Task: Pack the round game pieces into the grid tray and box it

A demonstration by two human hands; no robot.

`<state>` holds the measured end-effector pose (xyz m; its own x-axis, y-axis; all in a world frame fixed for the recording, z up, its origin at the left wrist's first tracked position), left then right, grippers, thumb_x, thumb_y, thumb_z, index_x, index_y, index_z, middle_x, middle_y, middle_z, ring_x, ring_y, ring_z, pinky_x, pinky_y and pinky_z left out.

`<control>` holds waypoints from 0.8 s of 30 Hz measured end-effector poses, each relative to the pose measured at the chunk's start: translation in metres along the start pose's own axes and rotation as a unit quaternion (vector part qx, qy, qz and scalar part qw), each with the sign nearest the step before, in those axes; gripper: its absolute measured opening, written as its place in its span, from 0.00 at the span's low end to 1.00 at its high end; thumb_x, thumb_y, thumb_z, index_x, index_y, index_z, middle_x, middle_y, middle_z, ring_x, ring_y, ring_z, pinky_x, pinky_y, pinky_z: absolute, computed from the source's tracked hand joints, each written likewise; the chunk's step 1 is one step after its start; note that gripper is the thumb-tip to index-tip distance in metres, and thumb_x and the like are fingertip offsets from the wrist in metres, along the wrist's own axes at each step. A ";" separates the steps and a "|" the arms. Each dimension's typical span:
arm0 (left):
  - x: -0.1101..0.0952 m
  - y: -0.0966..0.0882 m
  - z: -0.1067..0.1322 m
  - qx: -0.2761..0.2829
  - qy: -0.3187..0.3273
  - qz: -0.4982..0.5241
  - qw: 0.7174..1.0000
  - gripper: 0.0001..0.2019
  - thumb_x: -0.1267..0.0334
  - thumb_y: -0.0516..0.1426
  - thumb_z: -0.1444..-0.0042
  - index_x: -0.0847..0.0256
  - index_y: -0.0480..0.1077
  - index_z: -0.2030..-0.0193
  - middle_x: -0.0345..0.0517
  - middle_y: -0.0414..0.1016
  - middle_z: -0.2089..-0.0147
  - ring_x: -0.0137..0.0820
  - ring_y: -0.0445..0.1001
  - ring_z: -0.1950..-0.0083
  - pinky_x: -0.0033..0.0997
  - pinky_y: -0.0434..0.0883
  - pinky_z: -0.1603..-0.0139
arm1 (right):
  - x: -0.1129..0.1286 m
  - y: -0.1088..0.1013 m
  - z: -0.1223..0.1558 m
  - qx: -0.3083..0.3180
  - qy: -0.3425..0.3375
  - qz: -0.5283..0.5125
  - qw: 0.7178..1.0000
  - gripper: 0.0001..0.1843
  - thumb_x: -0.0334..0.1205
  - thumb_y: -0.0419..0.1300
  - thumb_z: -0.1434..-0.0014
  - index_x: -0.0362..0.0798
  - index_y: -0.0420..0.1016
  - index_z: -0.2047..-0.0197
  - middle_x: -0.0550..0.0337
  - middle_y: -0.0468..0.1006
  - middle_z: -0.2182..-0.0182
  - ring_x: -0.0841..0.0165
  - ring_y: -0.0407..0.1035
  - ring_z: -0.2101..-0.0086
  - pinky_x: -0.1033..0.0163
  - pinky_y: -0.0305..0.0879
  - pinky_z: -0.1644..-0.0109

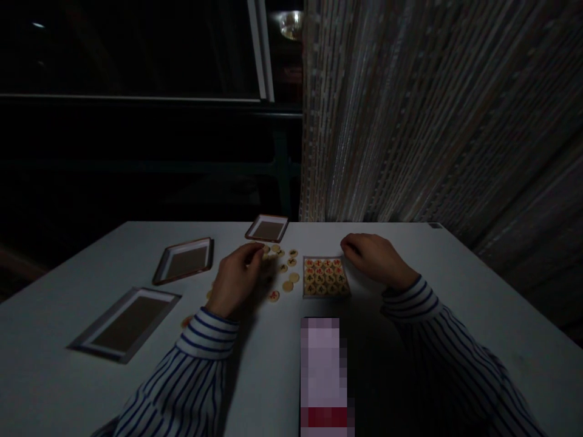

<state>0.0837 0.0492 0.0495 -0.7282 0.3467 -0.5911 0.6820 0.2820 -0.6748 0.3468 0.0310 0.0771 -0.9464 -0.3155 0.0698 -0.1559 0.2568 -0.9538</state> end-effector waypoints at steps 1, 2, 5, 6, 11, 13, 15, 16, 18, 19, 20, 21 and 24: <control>0.004 -0.001 0.003 -0.012 -0.007 0.009 1.000 0.17 0.55 0.49 0.45 0.62 0.70 0.55 0.46 0.76 0.59 0.33 0.74 0.60 0.31 0.69 0.57 | 0.001 -0.001 0.000 -0.011 0.003 -0.005 1.000 0.13 0.39 0.47 0.41 0.48 0.71 0.61 0.57 0.77 0.64 0.66 0.70 0.63 0.65 0.58 0.62; 0.008 -0.001 0.005 -0.027 -0.014 0.015 0.999 0.16 0.55 0.49 0.45 0.61 0.70 0.56 0.46 0.76 0.59 0.32 0.74 0.60 0.31 0.69 0.57 | 0.001 -0.002 0.000 -0.023 0.006 -0.009 1.000 0.13 0.39 0.47 0.41 0.48 0.71 0.61 0.57 0.77 0.64 0.66 0.70 0.63 0.64 0.58 0.62; 0.021 0.002 0.014 -0.063 -0.029 0.020 0.997 0.16 0.55 0.50 0.45 0.61 0.71 0.57 0.45 0.76 0.59 0.33 0.74 0.58 0.31 0.69 0.56 | 0.001 -0.005 0.000 -0.067 0.016 -0.025 0.997 0.13 0.38 0.47 0.41 0.47 0.72 0.61 0.57 0.77 0.65 0.66 0.70 0.64 0.64 0.59 0.61; 0.025 0.004 0.017 -0.070 -0.031 0.018 0.997 0.16 0.55 0.50 0.45 0.61 0.71 0.58 0.46 0.76 0.59 0.33 0.74 0.59 0.31 0.69 0.56 | 0.000 -0.006 0.001 -0.080 0.019 -0.032 0.996 0.13 0.38 0.48 0.41 0.47 0.72 0.61 0.57 0.77 0.66 0.66 0.70 0.65 0.64 0.59 0.61; 0.036 0.013 0.026 -0.069 0.001 -0.014 0.998 0.14 0.56 0.50 0.45 0.62 0.71 0.59 0.47 0.76 0.59 0.34 0.74 0.59 0.32 0.69 0.56 | -0.002 -0.007 0.001 -0.109 0.023 -0.068 0.991 0.11 0.37 0.49 0.42 0.47 0.72 0.62 0.59 0.77 0.68 0.68 0.69 0.68 0.65 0.60 0.63; 0.036 0.013 0.027 -0.073 0.010 -0.024 0.997 0.14 0.57 0.51 0.45 0.62 0.71 0.59 0.47 0.76 0.60 0.33 0.74 0.59 0.32 0.69 0.56 | -0.001 -0.008 -0.001 -0.108 0.023 -0.079 0.991 0.11 0.37 0.50 0.42 0.47 0.72 0.62 0.59 0.76 0.68 0.68 0.69 0.68 0.65 0.60 0.64; 0.036 0.012 0.027 -0.082 0.009 -0.030 0.996 0.14 0.57 0.50 0.45 0.62 0.71 0.59 0.47 0.76 0.60 0.33 0.74 0.60 0.31 0.69 0.56 | 0.002 -0.011 -0.005 -0.109 0.025 -0.088 0.990 0.11 0.37 0.50 0.42 0.47 0.72 0.63 0.59 0.77 0.68 0.68 0.69 0.68 0.66 0.60 0.65; 0.036 0.011 0.027 -0.088 0.006 -0.033 0.996 0.14 0.57 0.50 0.45 0.62 0.71 0.60 0.47 0.76 0.61 0.33 0.74 0.60 0.31 0.69 0.56 | 0.005 -0.014 -0.007 -0.110 0.024 -0.093 0.989 0.11 0.37 0.50 0.42 0.47 0.72 0.63 0.58 0.77 0.68 0.68 0.69 0.68 0.66 0.60 0.65; 0.035 0.011 0.027 -0.095 0.003 -0.039 0.995 0.14 0.57 0.50 0.45 0.62 0.71 0.60 0.47 0.76 0.61 0.33 0.74 0.61 0.31 0.69 0.56 | 0.012 -0.019 -0.014 -0.119 0.024 -0.104 0.987 0.11 0.38 0.50 0.42 0.47 0.73 0.62 0.59 0.77 0.68 0.68 0.69 0.67 0.66 0.60 0.65; 0.035 0.011 0.028 -0.096 0.002 -0.043 0.994 0.14 0.57 0.50 0.45 0.63 0.71 0.60 0.47 0.76 0.61 0.33 0.74 0.61 0.31 0.69 0.56 | 0.017 -0.022 -0.019 -0.121 0.019 -0.111 0.986 0.11 0.38 0.50 0.43 0.47 0.73 0.63 0.59 0.77 0.69 0.68 0.69 0.68 0.66 0.60 0.65; 0.034 0.011 0.028 -0.095 0.000 -0.047 0.994 0.14 0.57 0.50 0.45 0.63 0.71 0.60 0.48 0.76 0.61 0.33 0.74 0.61 0.32 0.69 0.56 | 0.022 -0.025 -0.023 -0.121 0.013 -0.119 0.985 0.11 0.38 0.51 0.43 0.47 0.73 0.62 0.59 0.77 0.69 0.68 0.69 0.68 0.66 0.60 0.65; 0.035 0.012 0.028 -0.095 -0.003 -0.048 0.994 0.14 0.57 0.50 0.44 0.63 0.71 0.60 0.48 0.76 0.61 0.34 0.74 0.60 0.32 0.69 0.56 | 0.027 -0.027 -0.027 -0.124 0.009 -0.129 0.984 0.11 0.38 0.51 0.43 0.47 0.73 0.62 0.59 0.77 0.69 0.68 0.69 0.68 0.66 0.60 0.65; 0.038 0.012 0.029 -0.097 -0.022 -0.039 0.994 0.15 0.56 0.49 0.44 0.62 0.71 0.60 0.48 0.76 0.60 0.34 0.74 0.60 0.33 0.69 0.56 | 0.041 -0.033 -0.037 -0.143 -0.001 -0.145 0.979 0.11 0.39 0.51 0.42 0.48 0.73 0.62 0.60 0.77 0.69 0.69 0.69 0.68 0.67 0.60 0.65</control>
<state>0.0628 0.0401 0.0064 -0.7793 0.2786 -0.5612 0.6196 0.4762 -0.6240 0.3028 0.0433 0.1223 -0.8497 -0.4149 0.3255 -0.4920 0.4016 -0.7725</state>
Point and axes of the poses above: each hand's wrist, its own z-axis away from the middle knuckle, its own y-axis out of the palm, x = y × z, the point moved 4 cm from there along -z, towards the middle knuckle
